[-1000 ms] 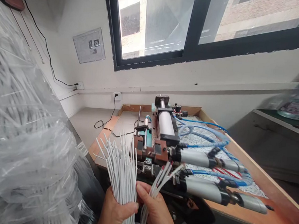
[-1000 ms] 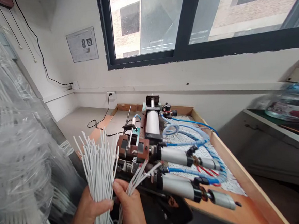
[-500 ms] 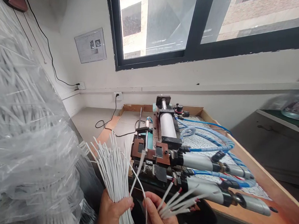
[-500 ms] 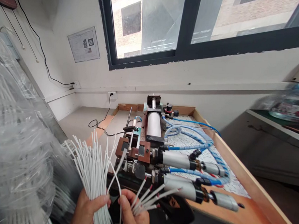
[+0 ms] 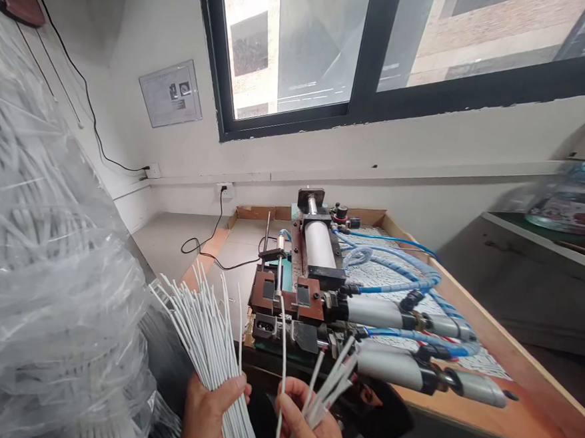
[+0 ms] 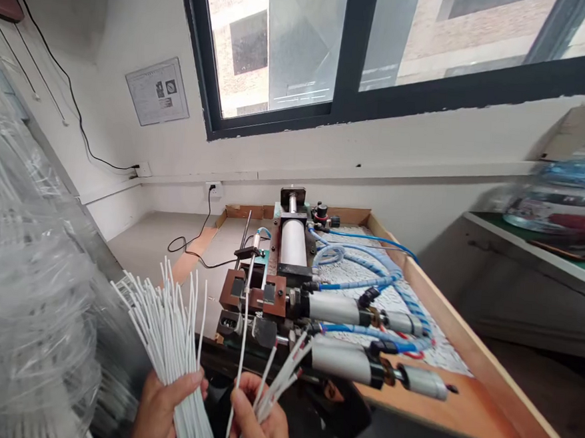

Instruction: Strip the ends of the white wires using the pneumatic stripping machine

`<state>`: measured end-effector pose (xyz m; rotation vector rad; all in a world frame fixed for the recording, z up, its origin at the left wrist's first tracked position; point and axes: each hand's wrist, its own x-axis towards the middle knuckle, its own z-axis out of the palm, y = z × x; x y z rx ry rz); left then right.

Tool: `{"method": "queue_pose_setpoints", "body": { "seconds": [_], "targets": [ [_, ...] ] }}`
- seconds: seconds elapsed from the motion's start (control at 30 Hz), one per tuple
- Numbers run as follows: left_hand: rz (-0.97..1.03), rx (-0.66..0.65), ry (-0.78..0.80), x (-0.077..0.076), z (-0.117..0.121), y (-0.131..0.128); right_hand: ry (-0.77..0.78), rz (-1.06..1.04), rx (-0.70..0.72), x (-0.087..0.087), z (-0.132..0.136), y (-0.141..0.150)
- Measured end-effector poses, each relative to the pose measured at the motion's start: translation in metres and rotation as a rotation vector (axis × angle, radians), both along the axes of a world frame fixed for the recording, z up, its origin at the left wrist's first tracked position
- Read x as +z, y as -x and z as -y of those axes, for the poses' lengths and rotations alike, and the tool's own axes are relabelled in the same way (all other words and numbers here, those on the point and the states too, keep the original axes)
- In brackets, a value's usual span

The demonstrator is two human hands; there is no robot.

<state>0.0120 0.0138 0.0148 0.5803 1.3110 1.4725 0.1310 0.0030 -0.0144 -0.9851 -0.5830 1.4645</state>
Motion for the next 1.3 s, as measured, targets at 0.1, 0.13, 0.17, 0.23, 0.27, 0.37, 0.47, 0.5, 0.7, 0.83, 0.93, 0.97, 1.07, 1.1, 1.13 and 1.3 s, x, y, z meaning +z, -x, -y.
{"method": "queue_pose_setpoints", "body": {
  "seconds": [0.1, 0.13, 0.17, 0.23, 0.27, 0.37, 0.47, 0.5, 0.7, 0.83, 0.93, 0.97, 1.07, 1.1, 1.13, 1.3],
  "targets": [
    [0.022, -0.004, 0.018, -0.001, 0.001, -0.001, 0.037, -0.026, -0.009, -0.01, -0.005, 0.006],
    [0.024, -0.004, 0.021, -0.001, 0.001, -0.001, 0.05, -0.034, -0.013, -0.012, -0.006, 0.007],
    [0.02, -0.002, 0.02, -0.001, 0.001, -0.002, 0.063, -0.041, -0.014, -0.013, -0.007, 0.008],
    [0.007, 0.01, 0.014, 0.001, 0.0, -0.002, 0.084, -0.063, -0.01, -0.012, -0.008, 0.008],
    [0.0, 0.019, 0.012, 0.001, 0.0, -0.002, 0.094, -0.076, -0.006, -0.011, -0.009, 0.008],
    [-0.009, 0.018, 0.009, 0.003, -0.001, -0.003, 0.111, -0.102, 0.013, -0.005, -0.012, 0.007],
    [-0.016, 0.003, 0.007, 0.004, -0.001, -0.003, 0.137, -0.119, 0.041, 0.0, -0.015, 0.005],
    [-0.017, 0.0, 0.005, 0.004, -0.001, -0.003, 0.145, -0.123, 0.047, 0.001, -0.016, 0.004],
    [-0.015, -0.029, -0.007, 0.001, 0.0, -0.003, 0.175, -0.119, 0.061, 0.005, -0.016, 0.004],
    [-0.036, -0.025, 0.02, 0.001, 0.001, -0.004, 0.178, -0.028, 0.095, 0.004, -0.016, 0.002],
    [-0.047, -0.015, 0.03, 0.002, 0.003, -0.004, 0.087, 0.174, 0.164, -0.011, -0.016, -0.002],
    [-0.05, -0.014, 0.022, 0.002, 0.003, -0.004, 0.037, 0.269, 0.198, -0.02, -0.015, -0.004],
    [-0.071, -0.034, -0.004, 0.0, 0.004, -0.003, -0.078, 0.616, 0.264, -0.055, -0.012, -0.011],
    [-0.08, -0.043, -0.006, -0.001, 0.004, -0.002, -0.059, 0.726, 0.258, -0.067, -0.011, -0.013],
    [-0.088, -0.051, -0.004, -0.001, 0.003, -0.002, -0.035, 0.79, 0.248, -0.076, -0.011, -0.016],
    [-0.134, -0.095, -0.025, -0.005, 0.0, -0.004, -0.098, 0.878, 0.104, -0.052, -0.02, -0.023]
  ]
}}
